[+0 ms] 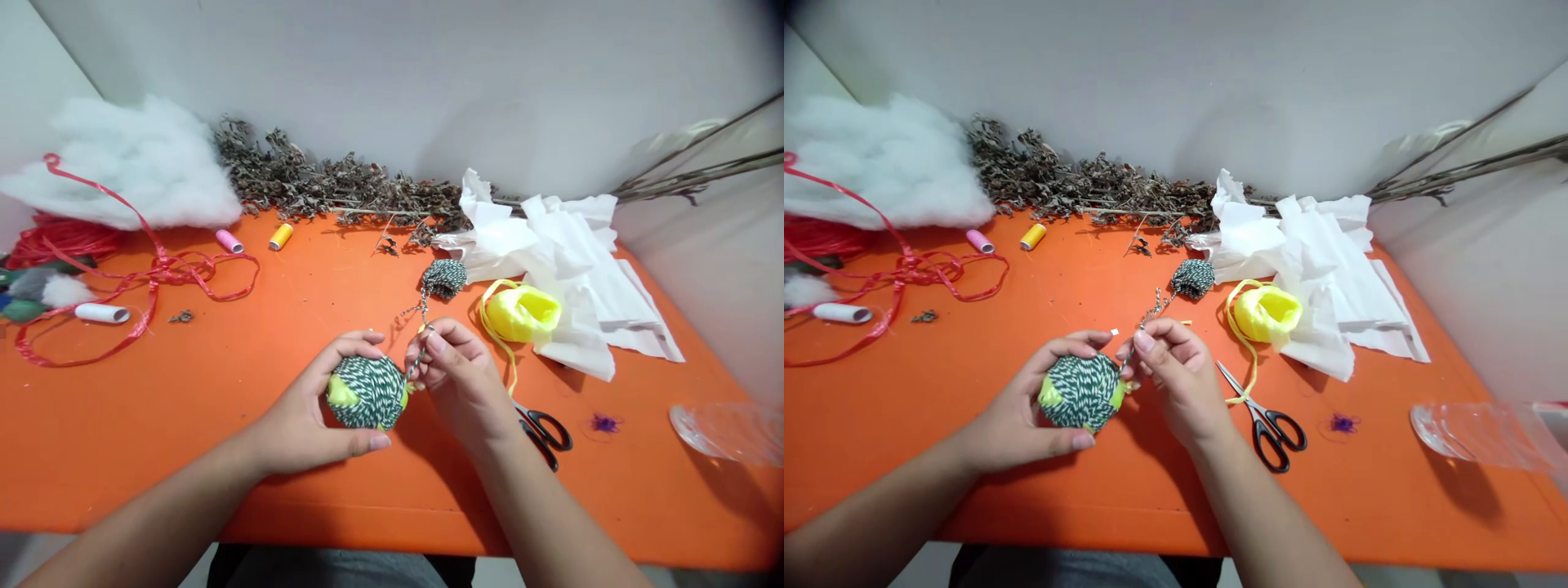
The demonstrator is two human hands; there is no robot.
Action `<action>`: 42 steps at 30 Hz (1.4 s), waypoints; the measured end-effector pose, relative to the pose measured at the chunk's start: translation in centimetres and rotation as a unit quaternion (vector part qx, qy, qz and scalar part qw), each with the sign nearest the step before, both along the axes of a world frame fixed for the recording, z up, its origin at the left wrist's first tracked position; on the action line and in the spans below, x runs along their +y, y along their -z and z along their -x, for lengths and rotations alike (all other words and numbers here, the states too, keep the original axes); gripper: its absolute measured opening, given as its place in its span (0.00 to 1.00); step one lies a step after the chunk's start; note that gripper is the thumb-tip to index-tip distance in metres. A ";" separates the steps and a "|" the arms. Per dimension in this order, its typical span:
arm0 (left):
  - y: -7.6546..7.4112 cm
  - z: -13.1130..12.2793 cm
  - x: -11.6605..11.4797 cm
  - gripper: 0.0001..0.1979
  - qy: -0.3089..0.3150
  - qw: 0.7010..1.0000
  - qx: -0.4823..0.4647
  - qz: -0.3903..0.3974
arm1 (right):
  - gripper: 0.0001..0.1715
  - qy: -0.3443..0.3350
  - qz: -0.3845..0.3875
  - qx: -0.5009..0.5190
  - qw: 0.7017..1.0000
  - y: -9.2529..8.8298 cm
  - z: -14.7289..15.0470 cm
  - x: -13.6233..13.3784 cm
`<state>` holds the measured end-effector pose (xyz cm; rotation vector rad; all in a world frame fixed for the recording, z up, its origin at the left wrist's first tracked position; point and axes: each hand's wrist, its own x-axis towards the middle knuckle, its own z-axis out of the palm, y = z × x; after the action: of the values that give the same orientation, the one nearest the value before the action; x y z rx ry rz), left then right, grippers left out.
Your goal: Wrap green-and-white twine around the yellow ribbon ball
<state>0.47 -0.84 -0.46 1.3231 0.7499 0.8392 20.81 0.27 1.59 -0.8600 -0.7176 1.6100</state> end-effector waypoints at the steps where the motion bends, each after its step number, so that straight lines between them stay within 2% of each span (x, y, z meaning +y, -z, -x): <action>1: 0.1 0.0 0.0 0.30 0.002 1.000 0.002 -0.028 | 0.12 -0.002 -0.012 -0.002 1.000 0.1 0.0 -0.1; 4: 0.3 0.1 0.0 0.32 0.018 0.998 0.003 -0.054 | 0.09 -0.006 -0.044 -0.010 0.999 0.3 0.1 -0.1; 8: 0.0 0.0 0.0 0.36 0.044 0.998 -0.001 0.036 | 0.06 -0.002 -0.059 -0.013 0.998 0.3 0.0 -0.2; 10: 0.0 -0.1 0.1 0.37 0.046 0.998 -0.001 0.050 | 0.05 0.004 -0.059 -0.018 0.998 0.3 -0.1 -0.2; 14: 0.3 -0.3 0.1 0.35 0.037 0.999 0.011 0.018 | 0.06 0.003 -0.056 -0.048 0.997 0.3 -0.3 -0.2; 19: 0.4 -0.4 0.2 0.32 0.042 0.998 0.037 0.012 | 0.06 0.019 -0.052 -0.080 0.995 0.5 -0.4 -0.2; 25: 0.4 -0.5 0.0 0.30 0.040 0.996 0.066 -0.047 | 0.05 0.006 -0.065 -0.112 0.992 0.6 0.0 -0.1; 30: 0.8 -0.7 0.1 0.29 0.007 0.990 0.090 -0.104 | 0.05 0.001 -0.057 -0.097 0.994 0.7 0.0 0.0; 36: 0.6 -0.8 0.0 0.34 0.015 0.993 0.088 -0.084 | 0.05 0.015 -0.085 -0.139 0.987 0.7 -0.1 -0.1; 42: 0.5 -0.8 0.0 0.36 0.003 0.991 0.123 -0.057 | 0.04 0.026 -0.107 -0.156 0.982 0.6 -0.2 -0.2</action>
<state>1.30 -0.87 -0.98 1.5496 0.9003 0.7308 21.01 0.08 1.02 -0.9731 -1.0588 1.3357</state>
